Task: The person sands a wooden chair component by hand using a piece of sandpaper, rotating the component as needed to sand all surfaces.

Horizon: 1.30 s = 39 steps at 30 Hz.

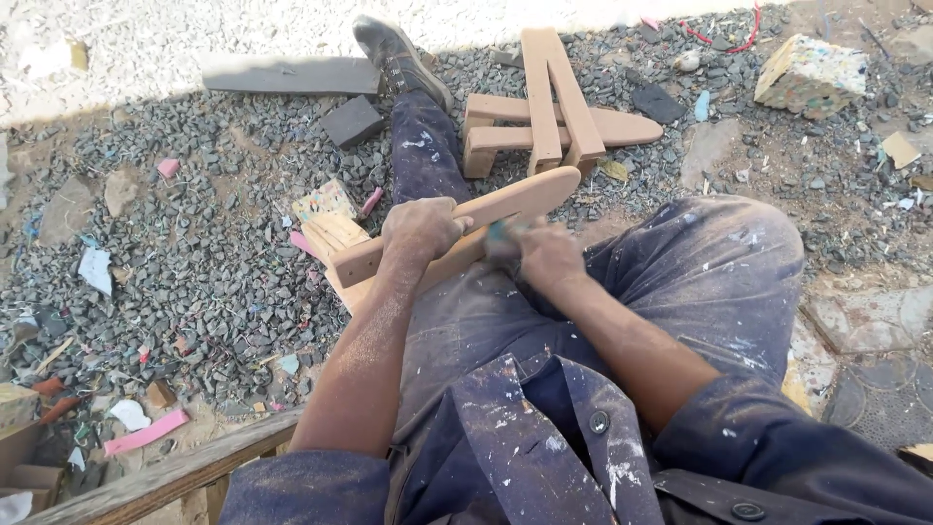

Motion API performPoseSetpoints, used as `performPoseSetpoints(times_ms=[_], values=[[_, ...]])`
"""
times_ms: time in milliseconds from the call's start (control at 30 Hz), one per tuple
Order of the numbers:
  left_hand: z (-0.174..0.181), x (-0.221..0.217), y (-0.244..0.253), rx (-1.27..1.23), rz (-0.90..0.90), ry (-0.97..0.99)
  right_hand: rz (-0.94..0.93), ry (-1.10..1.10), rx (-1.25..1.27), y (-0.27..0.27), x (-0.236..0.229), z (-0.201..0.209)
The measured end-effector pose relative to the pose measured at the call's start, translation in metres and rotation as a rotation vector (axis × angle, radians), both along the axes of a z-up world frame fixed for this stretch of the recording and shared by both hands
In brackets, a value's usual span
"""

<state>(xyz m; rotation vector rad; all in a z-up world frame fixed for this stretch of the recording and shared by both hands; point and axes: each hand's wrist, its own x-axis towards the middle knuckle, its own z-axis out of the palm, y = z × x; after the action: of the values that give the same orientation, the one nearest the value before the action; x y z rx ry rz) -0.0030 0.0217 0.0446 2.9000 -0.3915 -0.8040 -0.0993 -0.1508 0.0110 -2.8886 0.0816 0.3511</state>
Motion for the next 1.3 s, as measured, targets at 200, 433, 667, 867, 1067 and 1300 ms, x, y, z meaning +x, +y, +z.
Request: performPoseSetpoints(times_ms=[200, 433, 667, 867, 1067, 1300], values=[[0.009, 0.007, 0.012, -0.01, 0.011, 0.051, 0.075, 0.196, 0.234, -0.006, 0.003, -0.002], [-0.002, 0.033, 0.018, -0.113, 0.23, 0.189, -0.417, 0.138, 0.616, -0.063, 0.038, 0.005], [0.019, 0.071, -0.026, -0.47, 0.506, 0.114, -0.759, -0.238, 1.225, -0.055, 0.046, 0.0], [0.042, 0.099, -0.051, -0.98, 0.581, 0.067, -0.778, -0.372, 1.256, -0.074, 0.046, 0.025], [0.046, 0.092, -0.068, -1.37, 0.832, 0.134, -0.685, -0.582, 1.372, -0.095, 0.046, 0.036], [-0.054, 0.063, -0.079, -1.76, 1.193, 0.311, -0.506, -0.545, 1.322, -0.103, 0.05, 0.015]])
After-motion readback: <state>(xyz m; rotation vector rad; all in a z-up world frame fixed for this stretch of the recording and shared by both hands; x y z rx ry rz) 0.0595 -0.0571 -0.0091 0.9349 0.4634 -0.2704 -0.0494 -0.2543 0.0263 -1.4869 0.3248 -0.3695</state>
